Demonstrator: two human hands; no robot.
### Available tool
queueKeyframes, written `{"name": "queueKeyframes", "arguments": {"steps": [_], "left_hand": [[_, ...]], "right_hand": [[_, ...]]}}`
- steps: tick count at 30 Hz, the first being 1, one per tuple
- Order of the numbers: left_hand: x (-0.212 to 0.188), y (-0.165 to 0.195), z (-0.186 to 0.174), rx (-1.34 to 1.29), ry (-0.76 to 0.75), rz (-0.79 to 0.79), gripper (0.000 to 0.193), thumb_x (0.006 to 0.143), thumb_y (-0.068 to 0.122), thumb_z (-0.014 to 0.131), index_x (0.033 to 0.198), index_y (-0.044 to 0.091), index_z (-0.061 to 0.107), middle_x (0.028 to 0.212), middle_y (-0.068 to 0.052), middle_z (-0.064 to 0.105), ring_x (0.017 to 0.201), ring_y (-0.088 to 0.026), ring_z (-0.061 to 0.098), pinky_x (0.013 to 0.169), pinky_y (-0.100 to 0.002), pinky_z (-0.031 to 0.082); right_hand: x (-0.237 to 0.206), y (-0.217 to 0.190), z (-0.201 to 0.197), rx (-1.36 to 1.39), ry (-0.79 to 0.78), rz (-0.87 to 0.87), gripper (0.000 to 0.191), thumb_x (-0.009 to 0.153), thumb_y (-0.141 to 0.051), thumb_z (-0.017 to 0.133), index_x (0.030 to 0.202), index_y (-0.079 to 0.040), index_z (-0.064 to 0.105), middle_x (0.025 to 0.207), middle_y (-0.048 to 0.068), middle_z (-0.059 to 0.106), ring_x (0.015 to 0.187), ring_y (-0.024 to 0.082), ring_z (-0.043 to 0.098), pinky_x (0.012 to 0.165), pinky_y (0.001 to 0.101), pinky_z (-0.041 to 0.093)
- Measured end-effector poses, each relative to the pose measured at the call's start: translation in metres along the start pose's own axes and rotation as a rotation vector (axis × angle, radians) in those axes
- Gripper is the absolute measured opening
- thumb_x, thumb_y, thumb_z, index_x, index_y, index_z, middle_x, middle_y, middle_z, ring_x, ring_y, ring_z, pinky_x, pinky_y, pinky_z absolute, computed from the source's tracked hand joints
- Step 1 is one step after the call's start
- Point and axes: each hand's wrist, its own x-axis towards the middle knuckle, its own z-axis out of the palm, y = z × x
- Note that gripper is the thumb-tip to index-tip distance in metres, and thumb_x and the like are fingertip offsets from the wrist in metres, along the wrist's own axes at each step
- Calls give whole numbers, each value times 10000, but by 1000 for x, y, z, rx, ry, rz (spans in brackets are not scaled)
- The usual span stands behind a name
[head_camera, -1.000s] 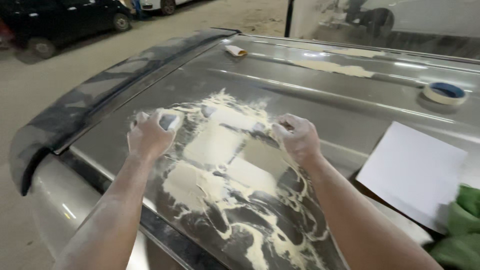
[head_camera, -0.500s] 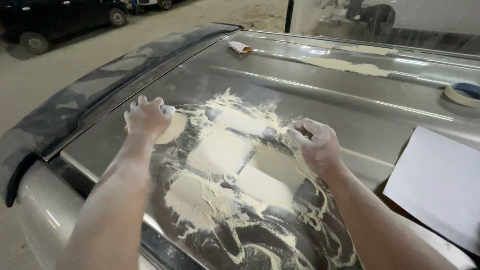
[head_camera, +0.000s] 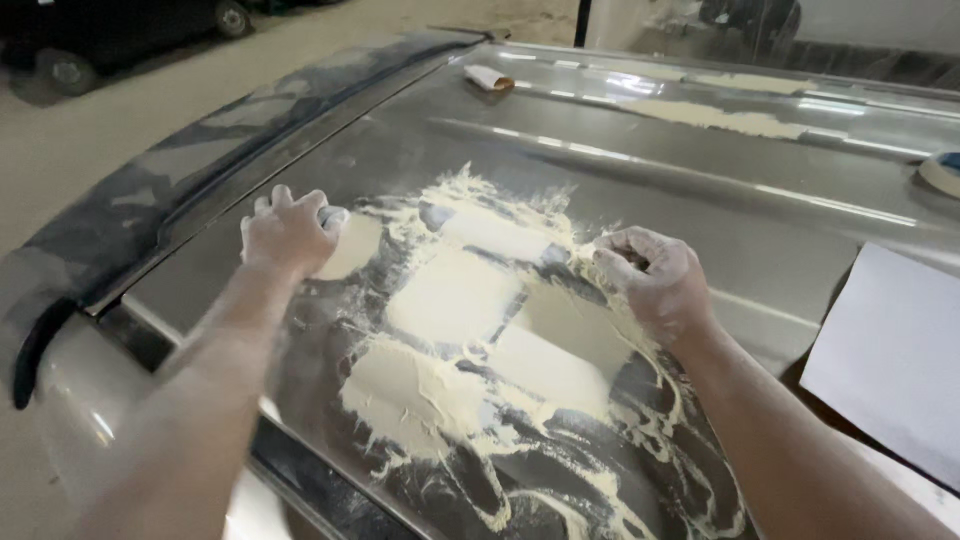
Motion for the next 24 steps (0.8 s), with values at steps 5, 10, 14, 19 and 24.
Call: {"name": "queueKeyframes", "arguments": {"steps": [5, 10, 14, 19, 24], "left_hand": [[-9, -4, 16, 101, 85, 128, 478, 988, 481, 490, 1366, 215, 613, 1406, -259, 509, 1291, -450, 512, 1034, -588, 447], [-10, -13, 15, 63, 57, 170, 531, 965, 525, 504, 1375, 207, 615, 1455, -265, 474, 1320, -481, 473, 1042, -639, 417], [0, -15, 5, 71, -16, -36, 511, 1012, 451, 445, 1396, 140, 575, 1420, -274, 488, 1284, -442, 519, 986, -604, 483], [-14, -6, 6, 144, 93, 304, 481, 987, 495, 489, 1327, 186, 634, 1352, -284, 537, 1241, -489, 549, 982, -619, 482], [-4, 1, 4, 113, 44, 73, 424, 991, 427, 494, 1312, 193, 642, 1305, -196, 577, 1214, -388, 595, 960, -563, 518]], "right_hand": [[-1, 3, -1, -54, 5, -102, 312, 901, -294, 729, 1109, -63, 754, 994, 80, 774, 851, 142, 699, 768, 303, 550], [-3, 1, -2, -76, 5, -48, 296, 909, -286, 708, 1075, -50, 775, 924, 120, 796, 812, 174, 696, 757, 336, 548], [-2, -4, -1, -93, 33, -81, 319, 873, -300, 719, 1078, -61, 772, 898, 106, 781, 771, 170, 699, 734, 328, 542], [-2, -6, -2, -69, -8, -4, 297, 883, -295, 680, 1062, -77, 776, 856, 94, 779, 729, 176, 701, 698, 328, 552], [-1, -6, -4, -107, 9, -42, 318, 872, -312, 690, 1054, -66, 776, 831, 102, 773, 730, 193, 687, 703, 348, 542]]}}
